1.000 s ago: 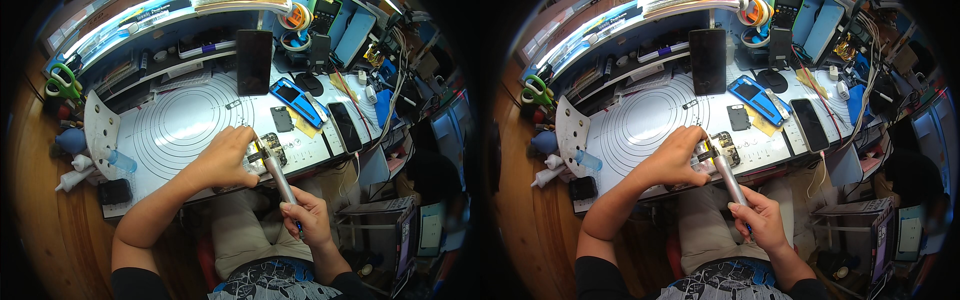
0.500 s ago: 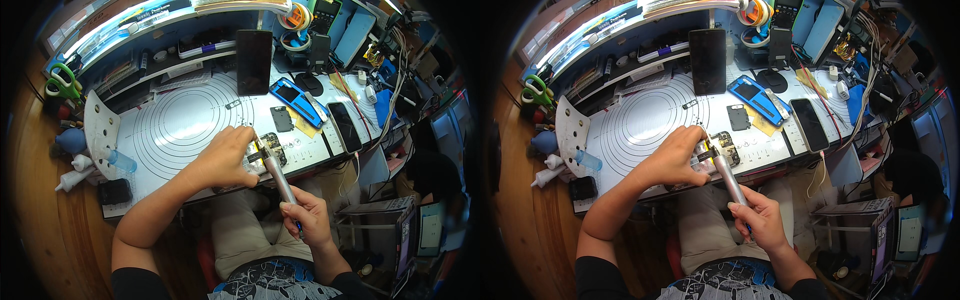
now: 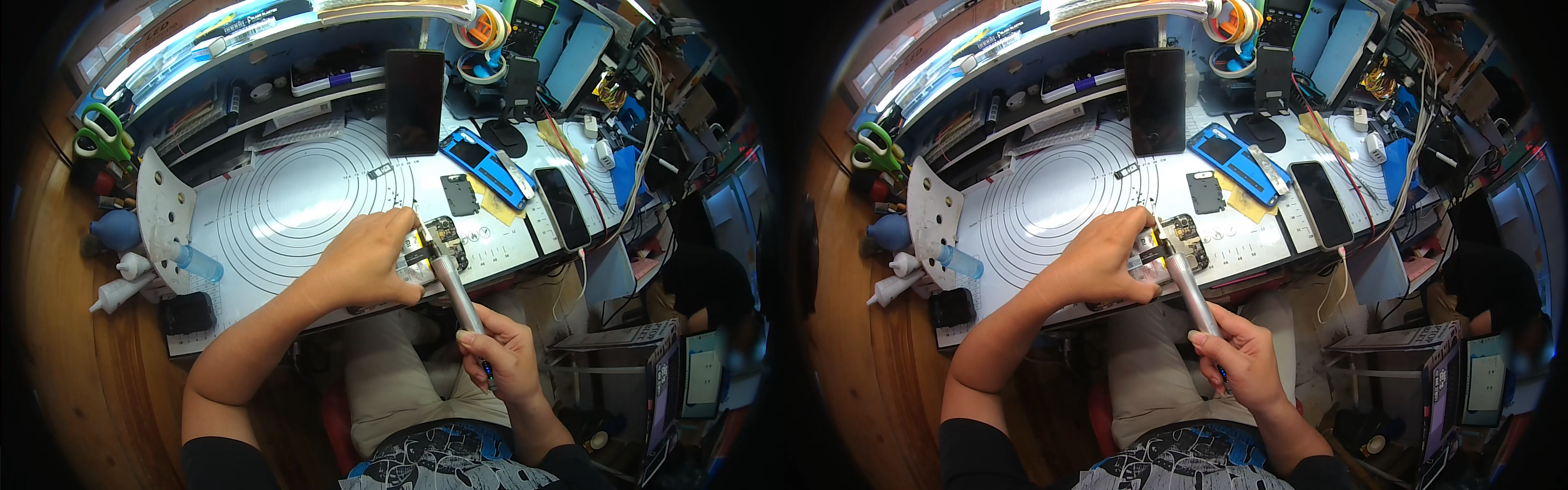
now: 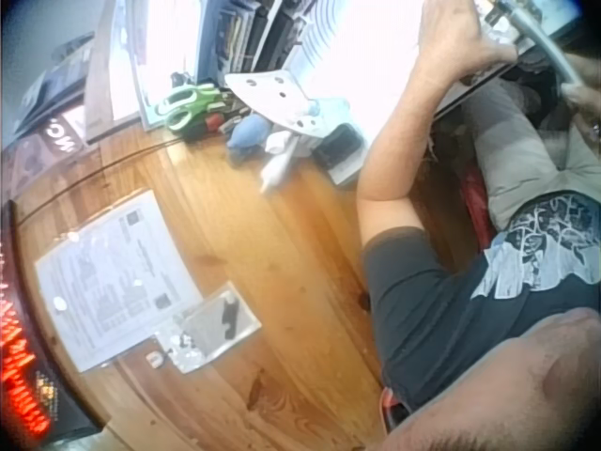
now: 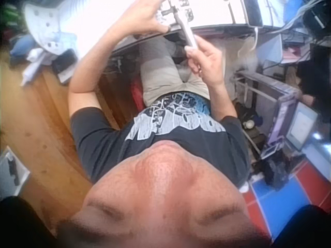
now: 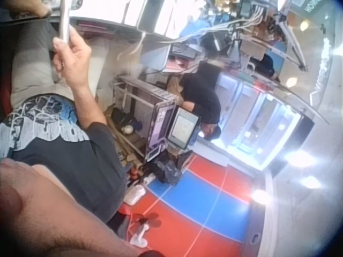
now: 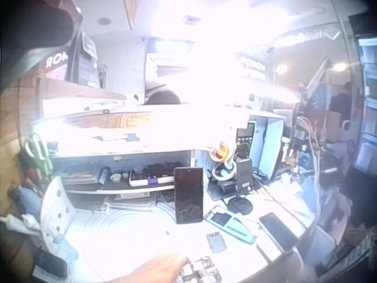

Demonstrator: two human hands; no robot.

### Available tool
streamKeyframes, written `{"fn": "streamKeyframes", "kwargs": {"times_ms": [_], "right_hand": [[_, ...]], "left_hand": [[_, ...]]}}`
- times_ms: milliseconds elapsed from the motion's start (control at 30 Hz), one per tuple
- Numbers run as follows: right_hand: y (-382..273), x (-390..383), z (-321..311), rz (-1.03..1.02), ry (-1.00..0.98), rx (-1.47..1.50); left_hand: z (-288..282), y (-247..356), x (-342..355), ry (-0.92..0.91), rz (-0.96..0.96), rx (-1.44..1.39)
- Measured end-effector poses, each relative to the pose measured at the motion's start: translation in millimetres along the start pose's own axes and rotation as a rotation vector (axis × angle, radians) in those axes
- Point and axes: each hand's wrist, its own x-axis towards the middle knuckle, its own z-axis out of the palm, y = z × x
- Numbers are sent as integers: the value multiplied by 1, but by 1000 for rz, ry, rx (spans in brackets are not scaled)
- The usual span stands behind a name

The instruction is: The person uses a powered screwdriver to remove screws from the internal chassis of a mobile phone, disconnects internal components, and picks up a replacement battery.

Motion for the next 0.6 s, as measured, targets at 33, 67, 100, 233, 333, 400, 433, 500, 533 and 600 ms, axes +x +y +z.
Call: {"fn": "streamKeyframes", "kwargs": {"times_ms": [33,67,100,233,333,400,433,500,533,600], "right_hand": [[0,0,0,-1,1,0],[0,-1,0,-3,-1,-2],[0,-1,0,-6,-2,-3],[0,0,1,-27,23,-11],[0,0,0,0,5,-7],[0,0,0,1,3,-3],[0,0,0,1,4,-3],[0,0,-1,0,4,3],[0,0,-1,0,4,4],[1,0,-1,1,4,6]], "left_hand": [[-1,1,0,-12,-15,-7],[-2,2,0,-12,-14,-7],[-2,3,0,-20,-26,-7],[-4,5,-1,-45,-52,24],[-4,6,-2,-32,-45,41],[-2,4,-2,-33,-47,42],[-2,3,-2,-34,-50,42],[-2,3,-2,-35,-50,40],[-3,4,-2,-35,-51,37],[-4,4,-2,-40,-52,37]]}}
